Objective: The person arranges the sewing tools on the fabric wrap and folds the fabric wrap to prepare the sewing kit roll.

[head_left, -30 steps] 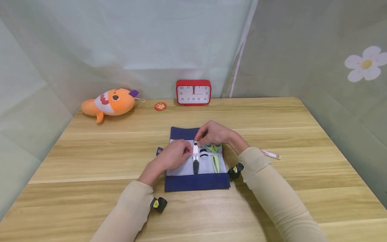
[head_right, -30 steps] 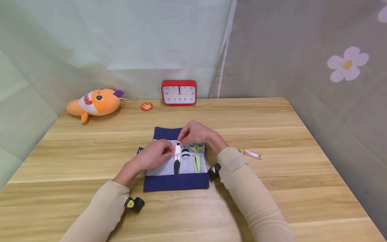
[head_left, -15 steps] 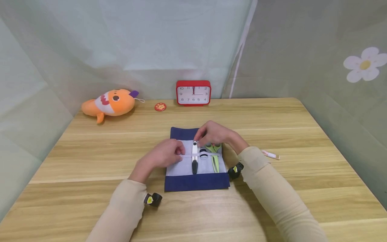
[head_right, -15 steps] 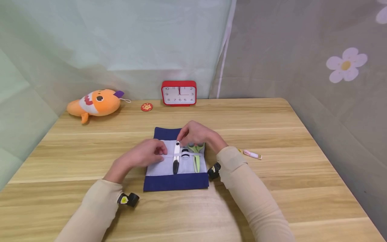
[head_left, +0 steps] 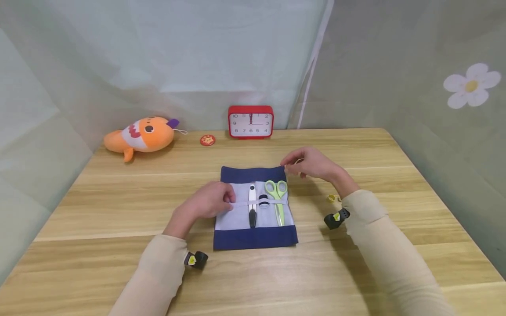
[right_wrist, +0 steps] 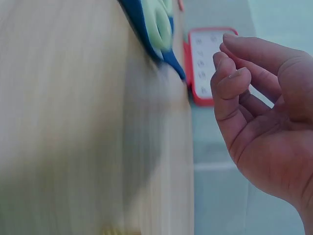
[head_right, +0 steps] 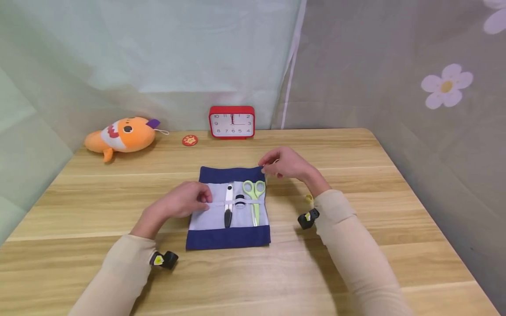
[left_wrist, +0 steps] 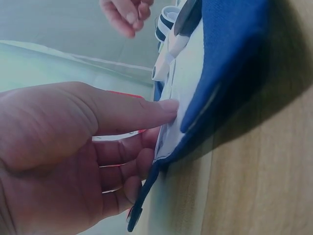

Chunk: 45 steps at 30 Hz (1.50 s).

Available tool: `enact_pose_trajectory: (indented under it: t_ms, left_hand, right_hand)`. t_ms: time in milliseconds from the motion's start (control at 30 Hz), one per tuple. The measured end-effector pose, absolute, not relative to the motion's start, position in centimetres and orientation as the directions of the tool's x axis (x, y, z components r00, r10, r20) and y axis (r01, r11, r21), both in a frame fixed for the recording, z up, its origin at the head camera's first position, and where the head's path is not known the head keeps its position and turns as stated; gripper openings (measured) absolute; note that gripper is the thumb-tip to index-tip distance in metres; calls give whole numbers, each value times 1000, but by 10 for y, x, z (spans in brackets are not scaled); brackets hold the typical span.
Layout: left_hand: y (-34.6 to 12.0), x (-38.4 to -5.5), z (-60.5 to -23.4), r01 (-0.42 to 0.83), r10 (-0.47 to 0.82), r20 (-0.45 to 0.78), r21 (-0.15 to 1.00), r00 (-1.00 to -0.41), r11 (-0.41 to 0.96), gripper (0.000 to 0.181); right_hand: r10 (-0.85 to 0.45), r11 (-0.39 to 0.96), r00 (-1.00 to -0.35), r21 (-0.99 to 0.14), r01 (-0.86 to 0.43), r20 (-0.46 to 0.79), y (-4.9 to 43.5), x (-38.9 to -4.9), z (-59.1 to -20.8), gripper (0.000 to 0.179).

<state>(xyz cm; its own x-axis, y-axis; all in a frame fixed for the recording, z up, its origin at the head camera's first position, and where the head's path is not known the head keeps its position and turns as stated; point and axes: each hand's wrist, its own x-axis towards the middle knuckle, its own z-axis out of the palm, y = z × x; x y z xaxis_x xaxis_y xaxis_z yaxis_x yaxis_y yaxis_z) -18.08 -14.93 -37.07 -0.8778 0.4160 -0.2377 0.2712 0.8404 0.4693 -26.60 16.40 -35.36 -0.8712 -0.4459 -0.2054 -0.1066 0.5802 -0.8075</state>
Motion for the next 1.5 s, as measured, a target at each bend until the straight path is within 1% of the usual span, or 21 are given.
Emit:
enact_pose_trajectory:
  t_ms: [333,567,867,1100,1233,1500]
  left_hand:
    - [-150,-179,-371,268,413,-240,468,-879,842,7]
    - [-150,-180,-372,269,412,-239,464,-879,844,6]
    - [-148,-183,-376,334,461,-198,459,-865,823,7]
    - [-146,-182,-377,320,455,-216,462,-864,827,7]
    - [-146,-181,-376,306,453,-231,477,-861,824,6]
    - [-143,-180,-376,301,438,-206,476,-875,826,4]
  right_hand:
    - [-372,642,-905,-761,-90,-207,229,-253,-352,29]
    - [-329,668,-909,-743,-35,-254,278,-231,-357,29]
    - [-252,721,-917,-692,35,-308,333,-197,-372,31]
    - [-258,721,-905,-691,53,-338,346,-186,-378,29]
    - [-256,733,-902,-679,54,-348,343,-183,-375,29]
    - [-233,773,-907,-633,45,-350,335,-178,-369,29]
